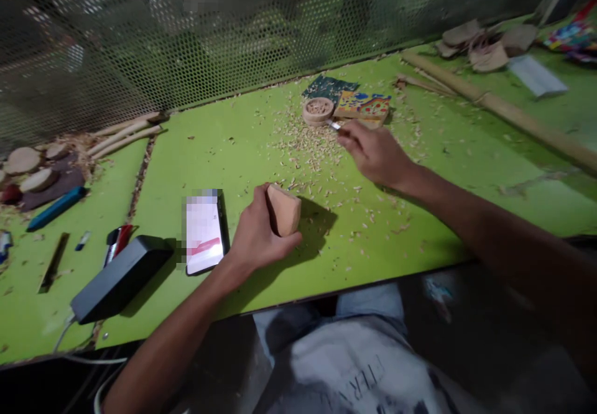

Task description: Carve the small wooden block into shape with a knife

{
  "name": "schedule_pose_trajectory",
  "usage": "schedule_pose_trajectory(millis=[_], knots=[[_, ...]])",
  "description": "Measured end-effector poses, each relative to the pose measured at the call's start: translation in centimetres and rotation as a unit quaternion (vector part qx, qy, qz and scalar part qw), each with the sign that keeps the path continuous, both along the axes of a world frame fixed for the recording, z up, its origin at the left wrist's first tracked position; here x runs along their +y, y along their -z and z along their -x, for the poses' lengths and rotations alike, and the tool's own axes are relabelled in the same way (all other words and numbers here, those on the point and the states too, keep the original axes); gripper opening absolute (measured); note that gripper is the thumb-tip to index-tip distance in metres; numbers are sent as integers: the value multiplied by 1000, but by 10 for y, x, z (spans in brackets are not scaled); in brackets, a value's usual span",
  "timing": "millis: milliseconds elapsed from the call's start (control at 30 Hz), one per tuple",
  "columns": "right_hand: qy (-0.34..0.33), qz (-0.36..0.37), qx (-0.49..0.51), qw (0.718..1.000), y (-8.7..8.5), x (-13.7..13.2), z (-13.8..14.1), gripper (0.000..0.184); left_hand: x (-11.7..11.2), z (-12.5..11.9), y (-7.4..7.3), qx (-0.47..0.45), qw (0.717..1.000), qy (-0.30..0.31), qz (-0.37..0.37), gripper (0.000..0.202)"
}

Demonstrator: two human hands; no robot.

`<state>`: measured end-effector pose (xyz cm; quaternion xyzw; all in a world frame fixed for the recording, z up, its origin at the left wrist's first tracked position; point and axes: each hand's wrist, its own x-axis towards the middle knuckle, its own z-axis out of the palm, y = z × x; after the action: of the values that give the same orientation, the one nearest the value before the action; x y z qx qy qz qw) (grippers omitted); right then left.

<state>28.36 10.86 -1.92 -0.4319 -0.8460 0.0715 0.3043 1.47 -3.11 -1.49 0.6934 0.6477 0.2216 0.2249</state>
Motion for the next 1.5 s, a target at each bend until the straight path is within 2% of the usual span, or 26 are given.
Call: schedule_pose_trajectory(millis=[100,200,267,400,567,800,1133,1233,1300,1367,1400,1433,1500], knots=[[-113,30,-48,992,5,-32,21,34,2,3,-1,-8,1000,-15,-3,76],[-229,26,-109,967,9,-65,41,37,4,6,-1,-20,1000,-20,-13,75],[-272,21,-147,951,11,-75,46,37,4,7,0,-10,999,-25,-22,77],[-265,7,-194,944,13,-74,46,35,4,8,1,38,997,-51,-41,85],[-270,-39,-221,936,13,-77,48,38,4,9,3,32,997,-53,-50,89],[-273,-31,-217,937,8,-81,49,33,5,7,1,-22,999,-12,-24,77],[-252,-39,-211,944,6,-81,48,29,4,3,-9,-50,999,-8,-8,67],[-251,-20,-173,952,7,-67,42,31,4,5,-10,-53,999,-11,-5,67],[-191,-4,-113,975,6,-42,28,37,2,7,-10,-42,999,5,0,68],[-50,-8,-38,998,4,-13,10,47,1,7,-9,-33,999,31,12,70],[10,-32,-7,999,4,0,2,52,1,8,-8,-36,998,37,19,69],[40,-44,17,998,3,8,-3,53,1,8,-7,-40,998,36,23,68],[21,-23,29,999,2,11,-5,48,3,8,-5,-59,997,26,31,66]])
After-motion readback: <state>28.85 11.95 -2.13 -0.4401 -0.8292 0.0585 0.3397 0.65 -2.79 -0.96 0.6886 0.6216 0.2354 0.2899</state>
